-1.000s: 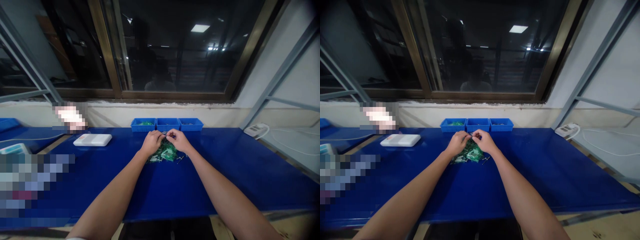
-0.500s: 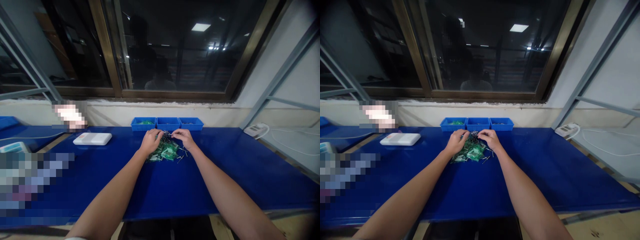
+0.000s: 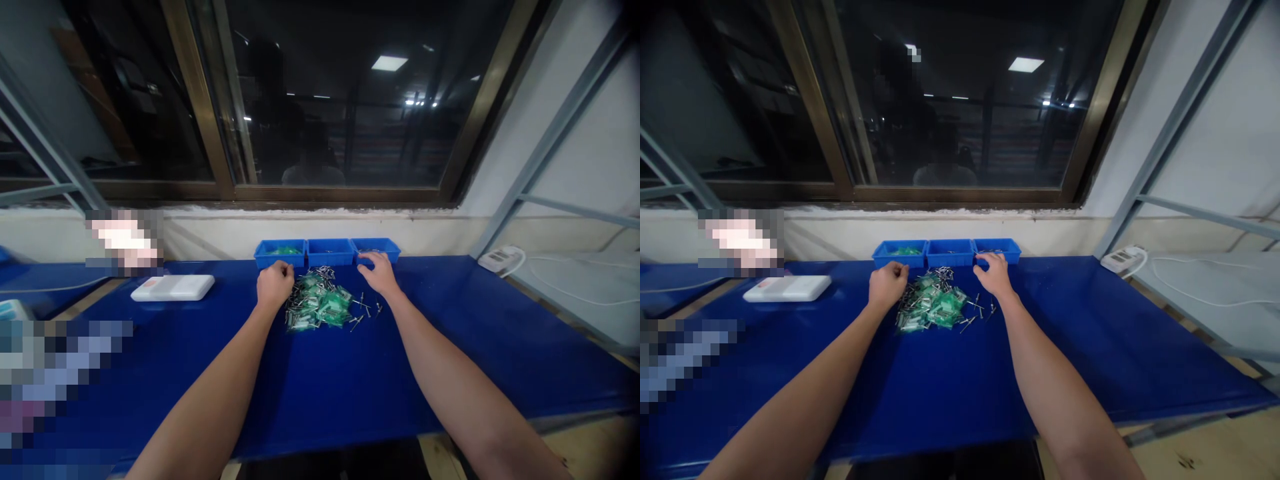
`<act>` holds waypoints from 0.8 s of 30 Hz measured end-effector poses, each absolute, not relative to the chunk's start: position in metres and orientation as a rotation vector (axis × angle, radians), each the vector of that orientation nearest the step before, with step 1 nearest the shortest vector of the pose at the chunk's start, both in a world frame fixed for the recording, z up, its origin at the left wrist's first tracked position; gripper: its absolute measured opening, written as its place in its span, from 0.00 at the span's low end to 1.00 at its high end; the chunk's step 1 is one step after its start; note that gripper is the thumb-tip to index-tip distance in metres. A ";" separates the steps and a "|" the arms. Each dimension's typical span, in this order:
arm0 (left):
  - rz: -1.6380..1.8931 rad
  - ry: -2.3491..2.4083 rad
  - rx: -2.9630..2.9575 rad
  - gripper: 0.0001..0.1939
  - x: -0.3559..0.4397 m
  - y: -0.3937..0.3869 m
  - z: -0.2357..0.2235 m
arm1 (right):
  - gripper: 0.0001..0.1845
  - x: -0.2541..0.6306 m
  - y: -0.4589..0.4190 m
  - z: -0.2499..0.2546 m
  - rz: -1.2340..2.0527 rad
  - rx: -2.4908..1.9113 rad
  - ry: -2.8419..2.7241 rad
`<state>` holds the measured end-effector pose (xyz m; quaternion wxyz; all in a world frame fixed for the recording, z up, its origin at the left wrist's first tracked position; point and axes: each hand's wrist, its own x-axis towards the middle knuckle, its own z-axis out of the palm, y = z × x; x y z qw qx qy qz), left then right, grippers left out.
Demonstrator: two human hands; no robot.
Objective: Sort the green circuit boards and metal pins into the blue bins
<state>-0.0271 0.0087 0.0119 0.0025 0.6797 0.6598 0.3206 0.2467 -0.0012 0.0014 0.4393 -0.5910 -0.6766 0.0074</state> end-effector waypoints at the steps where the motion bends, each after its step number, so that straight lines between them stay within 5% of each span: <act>1: 0.994 2.084 2.136 0.17 -0.026 0.008 0.013 | 0.15 0.248 0.000 0.000 0.010 -1.464 -1.687; 24: 0.797 1.937 2.305 0.16 -0.023 0.007 0.007 | 0.32 0.256 0.015 -0.014 -0.018 -1.693 -1.659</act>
